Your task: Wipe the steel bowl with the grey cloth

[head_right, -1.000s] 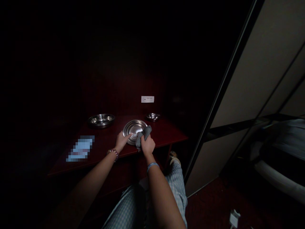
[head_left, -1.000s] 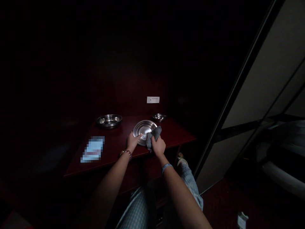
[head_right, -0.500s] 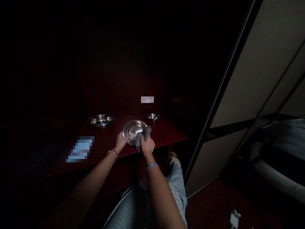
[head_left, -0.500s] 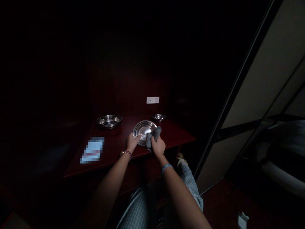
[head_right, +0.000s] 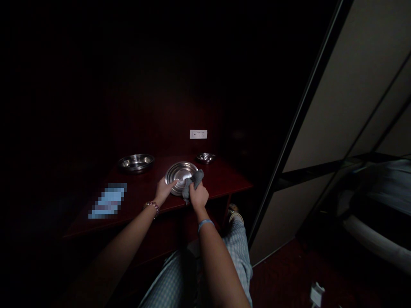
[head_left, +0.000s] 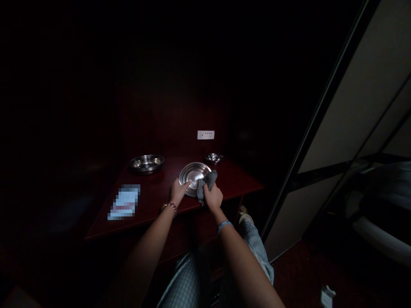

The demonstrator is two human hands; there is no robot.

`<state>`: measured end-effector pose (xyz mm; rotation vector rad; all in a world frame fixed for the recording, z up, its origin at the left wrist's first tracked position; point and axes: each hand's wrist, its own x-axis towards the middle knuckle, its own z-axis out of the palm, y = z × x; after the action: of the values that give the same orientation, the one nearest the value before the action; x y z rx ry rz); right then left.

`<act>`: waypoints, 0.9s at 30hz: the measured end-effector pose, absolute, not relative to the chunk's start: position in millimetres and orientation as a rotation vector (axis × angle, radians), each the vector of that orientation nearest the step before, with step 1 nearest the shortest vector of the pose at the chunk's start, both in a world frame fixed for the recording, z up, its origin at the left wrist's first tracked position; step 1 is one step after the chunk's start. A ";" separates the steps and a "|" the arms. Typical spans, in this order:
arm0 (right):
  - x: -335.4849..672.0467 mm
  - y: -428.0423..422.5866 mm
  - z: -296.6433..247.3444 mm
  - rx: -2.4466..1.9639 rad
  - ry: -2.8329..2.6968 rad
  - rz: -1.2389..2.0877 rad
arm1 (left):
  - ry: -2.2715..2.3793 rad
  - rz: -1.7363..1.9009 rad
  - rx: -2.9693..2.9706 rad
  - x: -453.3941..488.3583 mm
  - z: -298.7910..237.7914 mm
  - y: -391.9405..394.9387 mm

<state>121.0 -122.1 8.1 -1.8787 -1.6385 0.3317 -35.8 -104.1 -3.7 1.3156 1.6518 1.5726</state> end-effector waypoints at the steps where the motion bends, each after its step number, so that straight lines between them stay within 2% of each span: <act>1: 121.0 -122.1 8.0 -1.879 -1.640 0.326 | 1.648 1.572 1.313 -35.8 -3.8 -104.1; 27: 120.7 -125.3 10.8 -1.878 -1.645 0.318 | 1.647 1.608 1.305 -34.8 -4.5 -104.2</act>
<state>120.7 -125.3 10.8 -1.8784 -1.6450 0.3175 -34.8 -104.2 -4.5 1.3047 1.6471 1.6077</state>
